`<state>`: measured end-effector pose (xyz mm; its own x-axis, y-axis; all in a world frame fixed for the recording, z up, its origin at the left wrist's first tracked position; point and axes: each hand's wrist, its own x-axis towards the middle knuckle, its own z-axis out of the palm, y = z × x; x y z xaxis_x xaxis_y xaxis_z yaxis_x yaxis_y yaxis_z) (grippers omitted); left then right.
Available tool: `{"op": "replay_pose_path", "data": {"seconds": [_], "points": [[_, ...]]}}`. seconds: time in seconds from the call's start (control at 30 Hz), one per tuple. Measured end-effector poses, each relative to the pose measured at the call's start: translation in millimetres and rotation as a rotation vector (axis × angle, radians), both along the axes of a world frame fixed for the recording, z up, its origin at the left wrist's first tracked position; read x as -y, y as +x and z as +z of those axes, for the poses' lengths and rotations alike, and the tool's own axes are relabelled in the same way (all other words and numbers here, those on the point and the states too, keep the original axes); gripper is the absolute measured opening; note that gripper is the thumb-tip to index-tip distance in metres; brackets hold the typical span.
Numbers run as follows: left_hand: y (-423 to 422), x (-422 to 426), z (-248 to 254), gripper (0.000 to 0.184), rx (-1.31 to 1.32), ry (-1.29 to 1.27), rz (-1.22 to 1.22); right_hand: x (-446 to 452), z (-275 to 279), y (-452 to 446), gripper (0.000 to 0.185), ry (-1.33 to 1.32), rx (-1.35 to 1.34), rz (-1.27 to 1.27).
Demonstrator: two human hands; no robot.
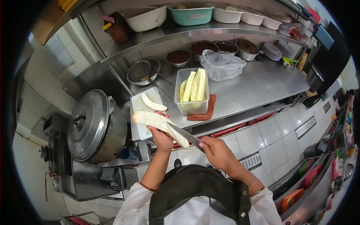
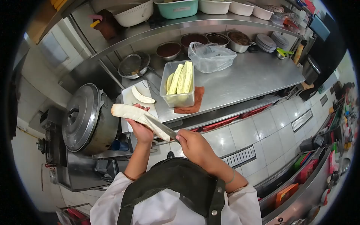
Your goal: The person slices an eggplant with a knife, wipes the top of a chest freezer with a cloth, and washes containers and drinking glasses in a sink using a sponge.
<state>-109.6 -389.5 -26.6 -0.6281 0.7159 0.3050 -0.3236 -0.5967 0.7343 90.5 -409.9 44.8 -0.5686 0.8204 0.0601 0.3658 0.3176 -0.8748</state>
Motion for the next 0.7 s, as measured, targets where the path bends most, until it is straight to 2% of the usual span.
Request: {"op": "replay_pose_path", "data": {"seconds": [0.2, 0.3, 0.5, 0.7], "points": [[-40, 13, -7, 0.065, -0.249, 0.087, 0.033, 10, 8, -42, 0.017, 0.085, 0.028, -0.053], [-53, 17, -5, 0.064, -0.291, 0.073, 0.087, 15, 3, -57, 0.018, 0.091, 0.069, -0.014], [-85, 14, -7, 0.063, -0.220, 0.138, 0.023, 33, 10, -65, 0.018, -0.010, 0.121, 0.027], [-82, 12, -6, 0.064, -0.158, 0.182, -0.129, 29, 25, -75, 0.014, 0.165, -0.030, -0.059]]}}
